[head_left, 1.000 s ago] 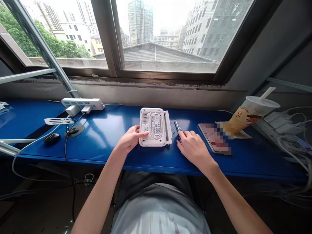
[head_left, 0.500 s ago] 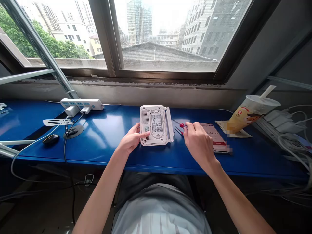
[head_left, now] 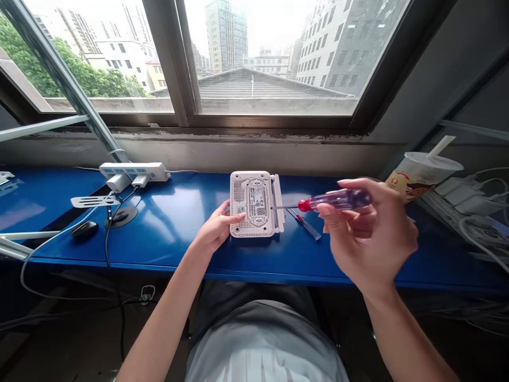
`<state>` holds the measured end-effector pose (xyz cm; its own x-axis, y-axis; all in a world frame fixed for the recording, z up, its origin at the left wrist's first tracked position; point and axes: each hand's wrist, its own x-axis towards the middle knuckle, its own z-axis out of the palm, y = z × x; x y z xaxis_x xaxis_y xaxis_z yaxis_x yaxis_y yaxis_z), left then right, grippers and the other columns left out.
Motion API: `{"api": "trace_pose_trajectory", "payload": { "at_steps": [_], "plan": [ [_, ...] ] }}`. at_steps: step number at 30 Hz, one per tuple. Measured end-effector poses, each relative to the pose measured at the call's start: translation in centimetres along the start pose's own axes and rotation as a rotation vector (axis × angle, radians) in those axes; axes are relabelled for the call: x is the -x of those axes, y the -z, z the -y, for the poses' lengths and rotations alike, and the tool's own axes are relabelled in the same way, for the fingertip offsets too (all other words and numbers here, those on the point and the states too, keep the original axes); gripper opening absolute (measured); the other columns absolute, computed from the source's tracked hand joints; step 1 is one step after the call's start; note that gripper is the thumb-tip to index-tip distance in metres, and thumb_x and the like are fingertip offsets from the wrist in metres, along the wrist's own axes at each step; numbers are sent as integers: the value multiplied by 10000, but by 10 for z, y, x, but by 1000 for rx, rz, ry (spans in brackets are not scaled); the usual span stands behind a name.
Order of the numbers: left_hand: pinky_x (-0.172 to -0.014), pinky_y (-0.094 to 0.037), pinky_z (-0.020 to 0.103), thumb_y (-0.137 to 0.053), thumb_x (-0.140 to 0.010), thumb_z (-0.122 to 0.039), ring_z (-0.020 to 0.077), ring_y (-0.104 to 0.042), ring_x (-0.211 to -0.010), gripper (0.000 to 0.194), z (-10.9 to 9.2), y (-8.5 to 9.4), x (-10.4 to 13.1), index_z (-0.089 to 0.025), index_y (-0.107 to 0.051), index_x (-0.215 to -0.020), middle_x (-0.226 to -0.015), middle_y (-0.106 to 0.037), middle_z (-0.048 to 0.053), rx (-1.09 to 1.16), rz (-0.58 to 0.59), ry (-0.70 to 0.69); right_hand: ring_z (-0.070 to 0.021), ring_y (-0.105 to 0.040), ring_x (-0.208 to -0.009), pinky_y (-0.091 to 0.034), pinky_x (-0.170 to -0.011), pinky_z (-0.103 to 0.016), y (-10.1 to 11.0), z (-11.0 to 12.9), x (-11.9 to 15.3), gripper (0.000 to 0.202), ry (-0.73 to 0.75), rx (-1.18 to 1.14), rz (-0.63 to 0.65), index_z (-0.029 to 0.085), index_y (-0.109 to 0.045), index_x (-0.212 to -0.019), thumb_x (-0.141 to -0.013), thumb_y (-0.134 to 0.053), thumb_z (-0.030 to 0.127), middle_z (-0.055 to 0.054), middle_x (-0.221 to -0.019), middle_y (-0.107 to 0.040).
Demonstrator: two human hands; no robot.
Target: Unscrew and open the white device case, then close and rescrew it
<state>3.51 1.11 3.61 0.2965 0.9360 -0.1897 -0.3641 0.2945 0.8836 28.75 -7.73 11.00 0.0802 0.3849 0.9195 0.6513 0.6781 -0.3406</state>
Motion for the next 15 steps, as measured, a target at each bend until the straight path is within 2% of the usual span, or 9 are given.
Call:
{"api": "trace_pose_trajectory", "payload": {
  "at_steps": [3, 7, 15],
  "plan": [
    [-1119, -596, 506, -889, -781, -134, 356, -688, -1323, 774, 1, 0, -1, -193, -536, -1467, -1433, -700, 160, 13, 11, -12, -165, -706, -727, -612, -547, -255, -1, 6, 6, 369, 81, 35, 98, 265, -670, -1273, -945, -828, 205, -16, -954, -701],
    [-1124, -588, 523, -875, -791, -133, 360, -690, -1318, 740, 2, -2, -2, -186, -540, -1448, -1414, -710, 161, 6, 12, -20, -134, -673, -678, -600, -558, -236, -3, 10, 10, 337, 111, 47, 180, 255, -636, -1289, -987, -766, 183, -10, -972, -694],
    [-1106, -595, 525, -862, -807, -131, 365, -702, -1297, 713, 3, -3, -3, -176, -543, -1443, -1385, -725, 166, 19, 12, -31, -139, -615, -659, -554, -565, -247, -4, 17, 9, 305, 238, 127, 226, 246, -617, -1263, -1000, -757, 185, -16, -930, -700]
  ]
}}
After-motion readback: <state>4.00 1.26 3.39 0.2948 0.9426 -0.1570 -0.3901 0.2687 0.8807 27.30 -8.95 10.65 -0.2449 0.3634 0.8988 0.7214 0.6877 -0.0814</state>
